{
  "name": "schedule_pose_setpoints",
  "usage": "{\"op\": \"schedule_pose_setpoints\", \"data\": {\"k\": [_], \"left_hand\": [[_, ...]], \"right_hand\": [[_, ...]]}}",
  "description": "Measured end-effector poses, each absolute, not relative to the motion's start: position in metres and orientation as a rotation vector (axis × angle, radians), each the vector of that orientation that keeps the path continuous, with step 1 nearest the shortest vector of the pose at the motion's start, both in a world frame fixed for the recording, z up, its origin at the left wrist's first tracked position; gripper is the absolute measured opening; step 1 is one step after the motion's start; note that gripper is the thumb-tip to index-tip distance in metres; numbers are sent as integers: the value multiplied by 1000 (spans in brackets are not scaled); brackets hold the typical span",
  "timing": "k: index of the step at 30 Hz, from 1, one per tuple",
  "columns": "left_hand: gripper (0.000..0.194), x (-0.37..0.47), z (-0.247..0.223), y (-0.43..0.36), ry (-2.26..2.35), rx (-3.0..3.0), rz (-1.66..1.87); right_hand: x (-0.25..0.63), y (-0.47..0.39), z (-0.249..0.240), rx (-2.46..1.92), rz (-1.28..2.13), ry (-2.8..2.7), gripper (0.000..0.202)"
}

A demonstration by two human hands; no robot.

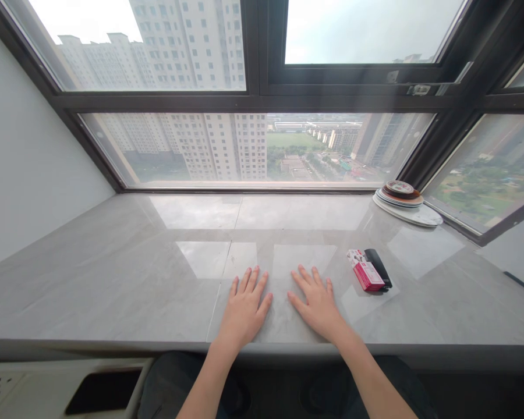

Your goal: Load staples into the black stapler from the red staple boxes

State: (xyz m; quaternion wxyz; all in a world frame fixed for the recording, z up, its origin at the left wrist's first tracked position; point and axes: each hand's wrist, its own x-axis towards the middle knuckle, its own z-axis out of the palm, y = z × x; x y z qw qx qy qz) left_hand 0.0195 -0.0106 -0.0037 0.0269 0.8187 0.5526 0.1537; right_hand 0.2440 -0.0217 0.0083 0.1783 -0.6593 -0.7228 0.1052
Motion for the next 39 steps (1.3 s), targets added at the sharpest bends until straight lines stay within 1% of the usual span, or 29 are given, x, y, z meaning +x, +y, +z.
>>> {"op": "schedule_pose_setpoints", "data": {"k": [2,3,5,7,8,9,11,13,14,16,20,26,29,32,34,37,39], "left_hand": [[55,20,-4,-10,1704,2516,482],[55,19,-4,-10,1706,2510,484],[55,19,-4,-10,1709,2506,482],[55,19,-4,-10,1713,2507,479],[54,19,-4,-10,1715,2508,479],[54,19,-4,-10,1716,2509,479],[54,20,-4,-10,1720,2506,487],[54,20,-4,-10,1726,2502,498],[54,21,-4,-9,1730,2499,503],[53,22,-4,-10,1738,2492,511],[53,23,-5,-11,1736,2480,517],[49,20,11,-1,1731,2341,543],[54,26,28,9,1764,2134,636],[61,40,38,17,1838,1976,721],[65,50,39,20,1918,1954,768],[71,60,33,21,2035,1992,804],[69,61,28,20,2064,2006,791]], "right_hand": [[267,-16,27,-1746,369,-1954,54],[285,-12,37,-1691,327,-1887,52],[333,-2,52,-1686,103,-1716,47],[390,8,58,-1792,-29,-1517,44],[418,12,56,-1871,-33,-1406,46],[444,16,52,-1950,17,-1314,50],[483,19,40,-2042,304,-1220,57],[500,18,26,-1980,661,-1191,61],[500,16,21,-1923,784,-1186,61],[489,12,15,-1813,902,-1179,61],[437,10,16,-1683,1014,-1137,57],[317,23,16,-1519,1093,-1282,53],[250,29,11,-1462,1041,-1355,54],[203,32,8,-1453,931,-1383,53],[192,31,8,-1471,843,-1390,54],[202,24,10,-1505,742,-1388,56],[218,17,12,-1527,728,-1365,58]]}}
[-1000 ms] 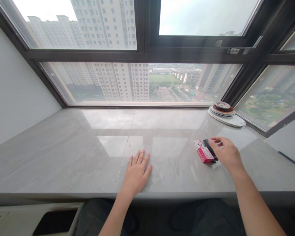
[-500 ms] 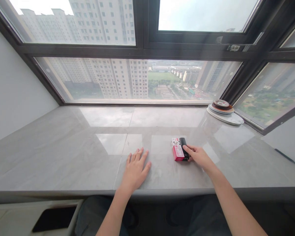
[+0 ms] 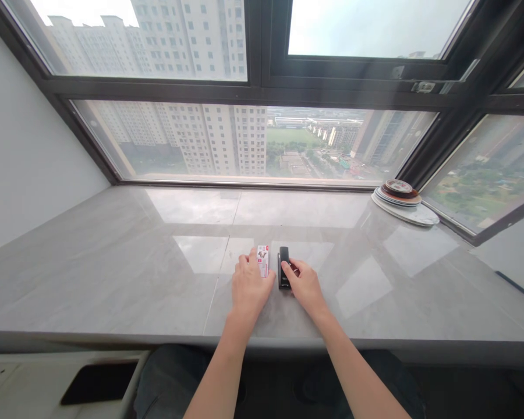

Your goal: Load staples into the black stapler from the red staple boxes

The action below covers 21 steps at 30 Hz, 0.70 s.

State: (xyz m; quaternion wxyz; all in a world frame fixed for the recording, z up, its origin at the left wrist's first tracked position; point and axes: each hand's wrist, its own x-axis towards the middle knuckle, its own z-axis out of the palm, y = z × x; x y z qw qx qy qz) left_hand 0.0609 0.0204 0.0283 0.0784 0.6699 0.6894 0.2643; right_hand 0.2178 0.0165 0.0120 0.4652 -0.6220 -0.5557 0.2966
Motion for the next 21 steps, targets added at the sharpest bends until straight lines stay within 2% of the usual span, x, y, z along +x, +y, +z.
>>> {"op": "schedule_pose_setpoints", "data": {"k": [4,15,21], "left_hand": [[59,53,25,20,2043,1975,796],[62,-24,29,87,2238,1774,790],[48,-39,29,80,2260,1762,899]], "right_hand": [[244,-2,11,-1579,797,-1277,64],[246,-17,9,-1587,763,-1232,62],[246,-16,8,-1580,735,-1258,59]]}}
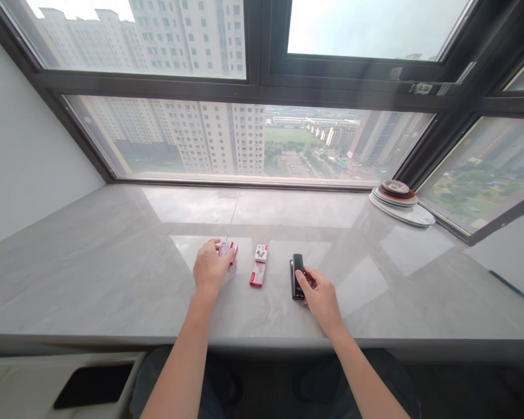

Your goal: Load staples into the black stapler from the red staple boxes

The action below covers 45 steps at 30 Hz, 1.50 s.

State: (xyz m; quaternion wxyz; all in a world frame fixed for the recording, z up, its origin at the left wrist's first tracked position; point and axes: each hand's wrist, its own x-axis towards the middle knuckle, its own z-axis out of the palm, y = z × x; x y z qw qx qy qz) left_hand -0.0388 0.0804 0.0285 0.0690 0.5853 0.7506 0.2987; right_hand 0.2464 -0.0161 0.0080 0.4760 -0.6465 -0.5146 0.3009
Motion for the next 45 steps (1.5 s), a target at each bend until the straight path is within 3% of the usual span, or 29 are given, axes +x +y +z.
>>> {"op": "schedule_pose_setpoints", "data": {"k": [8,12,16,22,28,34,39,45], "left_hand": [[43,-75,15,22,2308,1855,679],[41,-41,17,11,2297,2009,809],[32,19,18,8,1987,2182,928],[51,47,10,20,2004,2142,910],[29,33,14,2,1676,2250,810],[42,29,24,-17,1339,2416,754],[59,17,22,-21,1284,2426,697],[68,11,18,-25,1286,2411,689]], "right_hand": [[246,-14,4,-1603,749,-1234,61],[247,-13,1,-1609,677,-1260,61],[248,-14,2,-1626,617,-1305,59],[244,-19,9,-1662,468,-1430,61],[252,-10,21,-1646,414,-1647,47],[236,-1,43,-1480,563,-1927,43],[199,3,45,-1516,478,-1889,28],[179,12,40,-1719,477,-1736,34]]}}
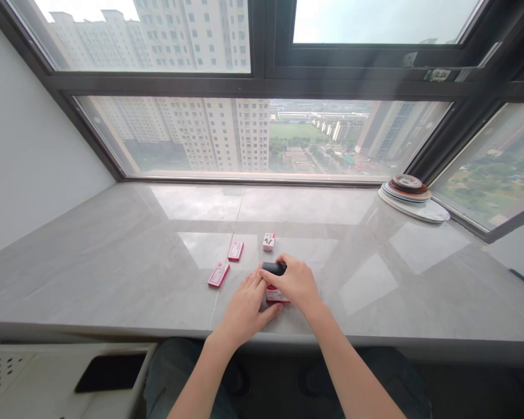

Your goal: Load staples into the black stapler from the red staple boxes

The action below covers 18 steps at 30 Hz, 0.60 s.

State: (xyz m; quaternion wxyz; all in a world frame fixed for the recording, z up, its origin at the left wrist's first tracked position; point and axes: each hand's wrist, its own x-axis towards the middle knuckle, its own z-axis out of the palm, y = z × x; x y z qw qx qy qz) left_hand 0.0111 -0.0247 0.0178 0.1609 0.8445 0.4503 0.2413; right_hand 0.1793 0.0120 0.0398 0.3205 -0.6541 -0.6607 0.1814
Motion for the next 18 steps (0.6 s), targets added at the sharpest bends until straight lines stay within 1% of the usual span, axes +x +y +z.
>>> {"op": "schedule_pose_setpoints", "data": {"k": [4,7,10,13,16,18], "left_hand": [[72,13,18,-24,1307,2392,693],[68,14,18,-23,1347,2380,694],[57,15,19,-24,1364,2358,668],[53,15,21,-26,1376,2333,666],[52,15,25,-28,1383,2308,690],[46,14,26,-29,1370,2292,694]], "right_hand": [[175,12,40,-1630,401,-1729,27],[177,9,42,-1535,525,-1617,25],[189,6,44,-1352,757,-1366,33],[210,1,39,-1222,851,-1149,45],[240,-6,25,-1272,840,-970,53],[266,-11,14,-1357,883,-870,52]]}}
